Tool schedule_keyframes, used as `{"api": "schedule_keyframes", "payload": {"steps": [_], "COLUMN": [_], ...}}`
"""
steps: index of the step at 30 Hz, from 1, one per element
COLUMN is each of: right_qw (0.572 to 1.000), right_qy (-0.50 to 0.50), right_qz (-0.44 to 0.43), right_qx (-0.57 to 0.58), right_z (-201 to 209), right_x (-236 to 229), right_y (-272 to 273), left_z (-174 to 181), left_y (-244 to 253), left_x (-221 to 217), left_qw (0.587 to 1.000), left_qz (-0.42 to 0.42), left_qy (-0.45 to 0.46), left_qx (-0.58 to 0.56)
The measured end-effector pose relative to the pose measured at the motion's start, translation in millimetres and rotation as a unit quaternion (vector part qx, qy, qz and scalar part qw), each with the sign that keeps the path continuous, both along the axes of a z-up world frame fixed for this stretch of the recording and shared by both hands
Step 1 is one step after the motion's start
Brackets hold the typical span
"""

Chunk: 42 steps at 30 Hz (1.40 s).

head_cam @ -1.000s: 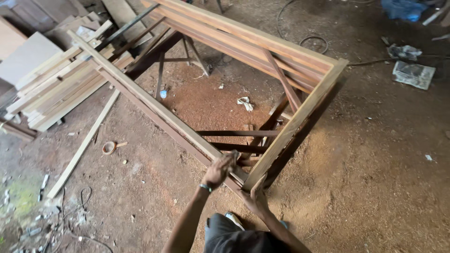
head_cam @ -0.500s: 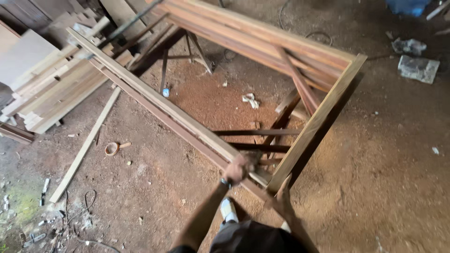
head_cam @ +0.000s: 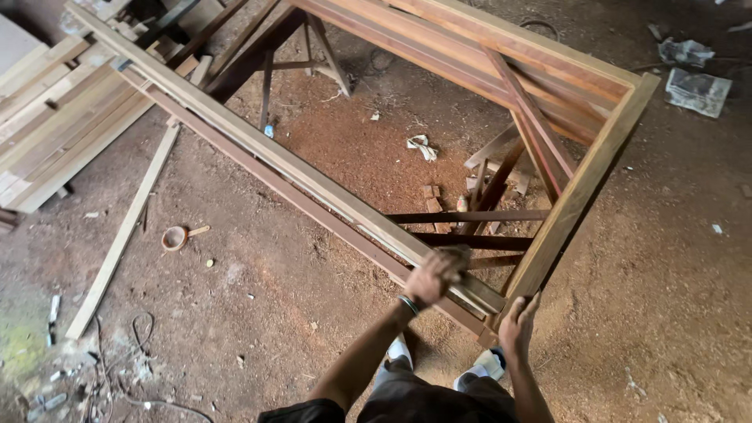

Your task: The person sands the surfaces and edges of a large wooden frame using a piece of sandpaper held by hand.

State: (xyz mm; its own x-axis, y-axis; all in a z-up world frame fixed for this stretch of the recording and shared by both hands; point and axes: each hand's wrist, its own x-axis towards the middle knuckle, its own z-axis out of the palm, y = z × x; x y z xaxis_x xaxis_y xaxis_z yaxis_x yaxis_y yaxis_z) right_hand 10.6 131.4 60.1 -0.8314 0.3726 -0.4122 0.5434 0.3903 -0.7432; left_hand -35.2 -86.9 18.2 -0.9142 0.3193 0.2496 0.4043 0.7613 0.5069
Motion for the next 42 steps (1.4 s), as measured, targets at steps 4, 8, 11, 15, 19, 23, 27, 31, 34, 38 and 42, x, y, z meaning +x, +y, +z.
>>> {"api": "schedule_keyframes", "payload": {"steps": [4,8,11,15,19,23,27,31,34,38,42], "right_qw": [0.999,0.987,0.992,0.997,0.989,0.956,0.980,0.951,0.946,0.941,0.950], "right_qy": [-0.025,0.142,0.111,-0.046,0.091,0.199,0.117,0.200,0.230,0.240,0.209], "right_qz": [-0.027,0.055,0.049,0.049,0.089,0.149,0.157,0.198,0.212,0.227,0.224], "right_qx": [-0.038,0.044,0.046,0.028,0.080,0.159,0.040,0.124,0.087,0.076,0.057], "right_z": [2.1,-56.1,-67.0,-40.1,-54.5,-86.2,-92.8,-91.0,-96.4,-102.5,-104.6], "right_x": [-0.3,-3.0,-11.2,-14.1,-15.0,-22.0,-19.8,-25.0,-26.8,-24.8,-31.1], "right_y": [-4.4,9.9,11.7,-0.9,9.6,21.9,33.2,42.7,45.3,49.2,50.7], "left_z": [10.6,17.8,2.5,-13.6,-0.7,-0.7,-5.1,1.6,7.2,2.1,-16.0], "left_y": [-12.4,55.6,81.9,30.1,-9.8,43.1,77.8,45.6,26.1,51.4,102.6], "left_x": [-30.2,2.3,23.4,14.9,0.7,-6.7,42.3,31.6,2.4,-10.2,29.6], "left_qw": [0.974,0.970,0.981,0.978,0.986,0.981,0.989,0.977,0.992,0.955,0.983], "left_qz": [0.077,-0.013,-0.067,-0.093,0.082,0.151,0.020,-0.045,0.095,0.147,0.107], "left_qy": [-0.167,-0.151,0.006,-0.115,0.118,0.109,0.110,0.174,0.086,-0.072,0.014], "left_qx": [-0.133,-0.189,-0.181,-0.145,-0.084,-0.046,-0.095,-0.112,-0.017,-0.249,-0.146]}}
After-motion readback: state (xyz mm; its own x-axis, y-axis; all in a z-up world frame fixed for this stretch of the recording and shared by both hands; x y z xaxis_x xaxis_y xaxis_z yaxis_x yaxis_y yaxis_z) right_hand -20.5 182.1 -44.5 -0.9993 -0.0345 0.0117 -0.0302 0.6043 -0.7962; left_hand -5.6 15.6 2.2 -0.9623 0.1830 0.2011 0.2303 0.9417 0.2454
